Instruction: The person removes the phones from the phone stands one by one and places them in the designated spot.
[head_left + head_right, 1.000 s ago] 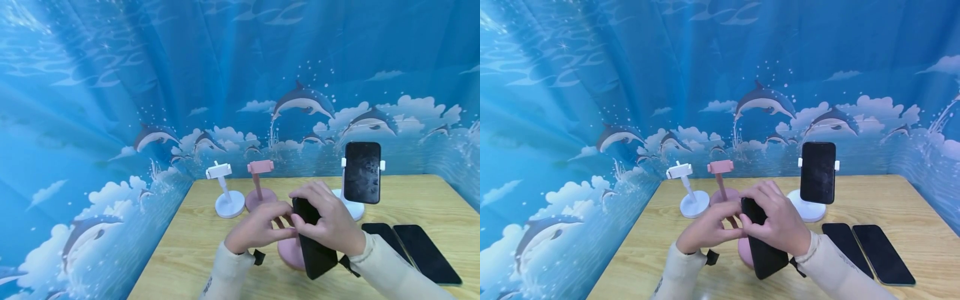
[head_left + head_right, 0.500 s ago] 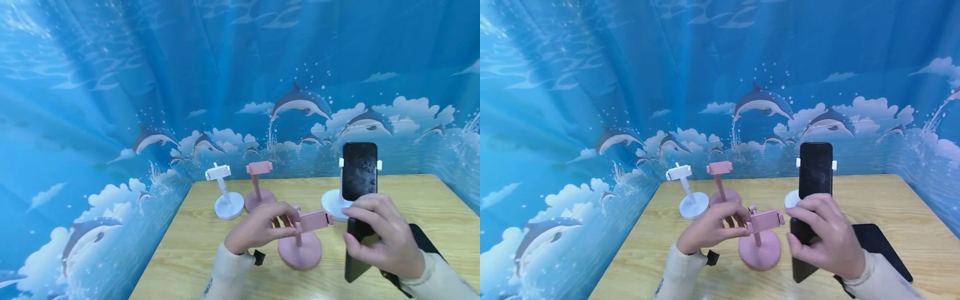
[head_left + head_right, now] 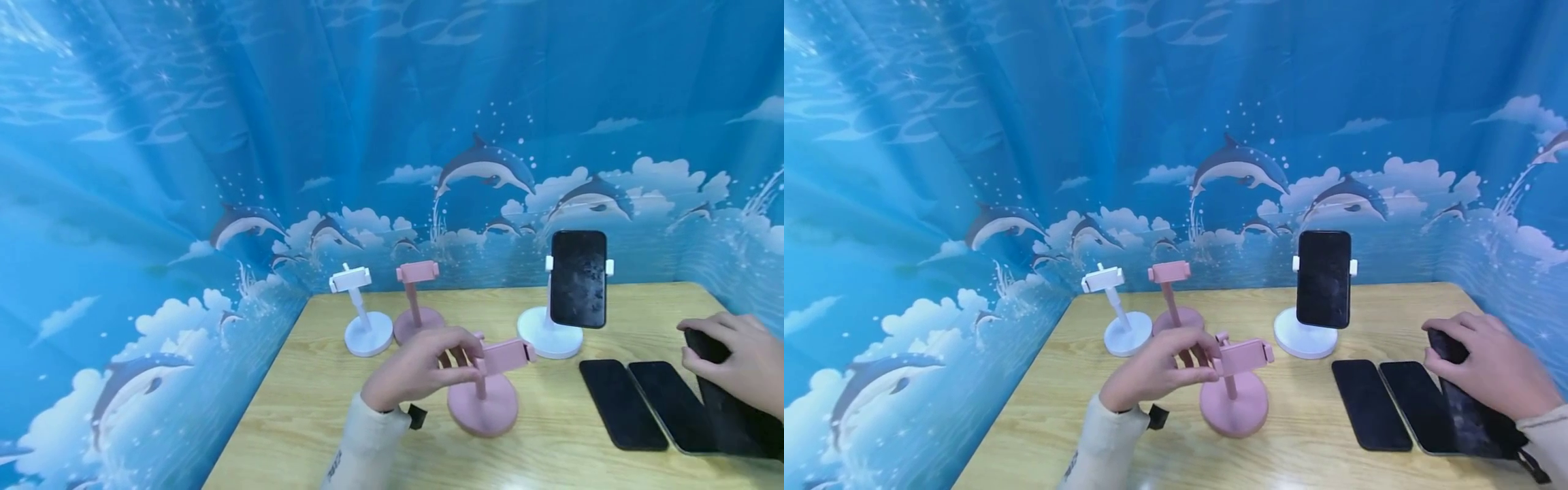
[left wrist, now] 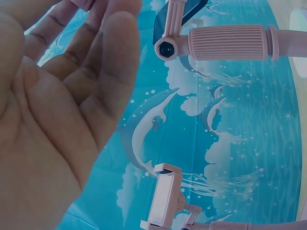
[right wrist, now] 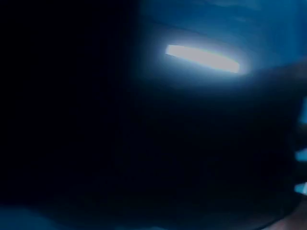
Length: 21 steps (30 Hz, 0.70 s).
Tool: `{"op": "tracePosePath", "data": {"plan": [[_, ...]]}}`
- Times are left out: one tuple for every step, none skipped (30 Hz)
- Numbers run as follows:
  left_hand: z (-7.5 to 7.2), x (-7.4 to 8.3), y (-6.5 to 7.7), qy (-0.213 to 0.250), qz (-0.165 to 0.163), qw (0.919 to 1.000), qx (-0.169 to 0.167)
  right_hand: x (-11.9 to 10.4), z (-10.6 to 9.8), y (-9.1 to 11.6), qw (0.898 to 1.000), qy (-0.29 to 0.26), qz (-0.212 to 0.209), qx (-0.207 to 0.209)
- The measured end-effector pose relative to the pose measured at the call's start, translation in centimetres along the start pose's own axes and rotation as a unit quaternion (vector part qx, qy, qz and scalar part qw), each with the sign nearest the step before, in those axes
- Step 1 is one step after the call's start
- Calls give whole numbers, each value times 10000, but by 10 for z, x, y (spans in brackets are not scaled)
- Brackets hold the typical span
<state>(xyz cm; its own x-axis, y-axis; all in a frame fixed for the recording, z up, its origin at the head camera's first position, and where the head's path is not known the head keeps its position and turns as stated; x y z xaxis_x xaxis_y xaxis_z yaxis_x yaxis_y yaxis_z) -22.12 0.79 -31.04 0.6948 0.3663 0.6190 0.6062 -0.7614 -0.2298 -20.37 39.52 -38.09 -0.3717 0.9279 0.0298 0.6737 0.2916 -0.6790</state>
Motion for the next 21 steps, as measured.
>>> {"op": "tracePosePath", "data": {"plan": [[0,0,0,-26,6,10000,3,10,8,8,9997,53,69,-210],[1,1,1,-56,17,10000,9,20,14,16,9991,123,118,-390],[2,1,1,-88,30,10000,13,28,21,24,9979,178,187,-592],[3,1,1,-111,36,9999,17,34,27,31,9965,227,219,-779],[3,2,2,-142,32,9999,27,39,32,37,9949,228,271,-941],[4,2,3,-166,42,9998,37,44,37,42,9932,215,318,-1095],[4,2,3,-183,41,9998,45,48,42,46,9901,203,440,-1320],[4,2,4,-211,40,9998,58,52,46,50,9870,175,549,-1501],[4,3,4,-239,32,9997,66,56,51,52,9828,100,651,-1723],[4,3,5,-263,18,9996,72,59,56,53,9786,2,722,-1927],[4,3,5,-290,3,9995,80,62,61,54,9744,-120,766,-2110],[4,3,6,-311,-13,9995,86,63,66,54,9705,-229,764,-2276],[4,3,6,-327,-31,9994,91,64,72,55,9653,-337,753,-2479],[3,3,6,-346,-51,9993,95,65,76,55,9610,-417,733,-2635],[3,3,7,-347,-77,9993,95,65,79,56,9572,-460,727,-2764],[3,3,7,-341,-100,9993,92,65,82,56,9553,-483,737,-2821],[3,3,7,-348,-122,9993,92,65,82,56,9553,-452,738,-2828],[3,3,7,-352,-142,9992,90,65,82,57,9560,-380,764,-2805],[2,3,7,-358,-158,9992,88,65,80,57,9569,-240,864,-2764],[2,3,7,-361,-174,9992,85,67,77,58,9585,-76,1051,-2648],[2,3,7,-363,-185,9991,84,68,73,60,9573,67,1279,-2590]]}}
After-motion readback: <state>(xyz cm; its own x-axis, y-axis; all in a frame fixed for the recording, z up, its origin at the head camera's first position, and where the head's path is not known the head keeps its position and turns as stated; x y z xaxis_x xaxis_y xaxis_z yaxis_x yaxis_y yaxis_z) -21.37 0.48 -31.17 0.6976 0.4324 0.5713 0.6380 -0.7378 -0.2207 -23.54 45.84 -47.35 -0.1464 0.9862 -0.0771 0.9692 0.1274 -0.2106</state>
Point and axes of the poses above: each hand's wrist, its own y-axis away from the middle knuckle, its own z-axis out of the palm, x = y × z, the point moved 9 cm from there along -y, towards the middle knuckle, and after that the axes turned 12 degrees about -z, right-handed, at the moved point
